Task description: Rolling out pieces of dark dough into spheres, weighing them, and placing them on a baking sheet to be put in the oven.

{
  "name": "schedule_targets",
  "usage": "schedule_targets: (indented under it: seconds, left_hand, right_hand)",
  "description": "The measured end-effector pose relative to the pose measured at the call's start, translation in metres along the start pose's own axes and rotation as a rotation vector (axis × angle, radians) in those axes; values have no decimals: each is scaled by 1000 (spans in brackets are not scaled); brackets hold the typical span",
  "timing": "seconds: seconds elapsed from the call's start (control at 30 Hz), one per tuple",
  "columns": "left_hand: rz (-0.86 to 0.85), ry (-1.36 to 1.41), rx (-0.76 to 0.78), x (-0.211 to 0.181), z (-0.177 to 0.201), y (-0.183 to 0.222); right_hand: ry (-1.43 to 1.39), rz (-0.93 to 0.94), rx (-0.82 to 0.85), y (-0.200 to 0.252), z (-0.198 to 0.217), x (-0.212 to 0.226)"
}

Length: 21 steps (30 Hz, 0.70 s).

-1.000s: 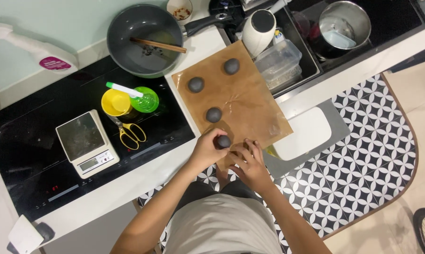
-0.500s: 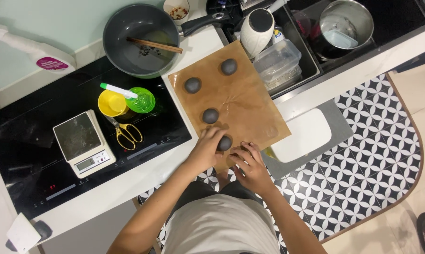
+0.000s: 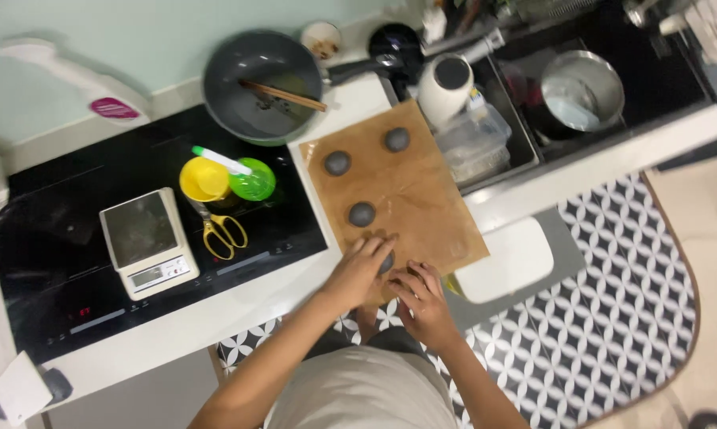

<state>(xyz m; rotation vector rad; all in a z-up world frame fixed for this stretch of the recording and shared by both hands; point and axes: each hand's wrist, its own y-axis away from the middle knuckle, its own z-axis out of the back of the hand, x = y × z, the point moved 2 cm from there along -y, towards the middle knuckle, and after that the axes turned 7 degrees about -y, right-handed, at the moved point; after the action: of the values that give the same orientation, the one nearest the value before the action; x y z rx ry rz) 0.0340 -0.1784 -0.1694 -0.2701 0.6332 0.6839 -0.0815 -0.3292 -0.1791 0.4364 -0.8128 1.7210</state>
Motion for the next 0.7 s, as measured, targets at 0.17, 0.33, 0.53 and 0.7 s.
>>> schedule_targets:
  seconds: [0.17, 0.33, 0.53, 0.7]
  left_hand:
    - [124, 5, -102, 3, 18, 57]
    - [499, 32, -228, 53, 47, 174]
    - [1137, -393, -748, 184, 120, 411]
    - [1551, -472, -879, 258, 191, 535]
  right_hand:
    - [-70, 53, 48, 1, 2, 1]
    - [-103, 20, 54, -13, -32, -3]
    - [-489, 43, 344, -83, -122, 41]
    - [-475, 303, 375, -146, -226, 210]
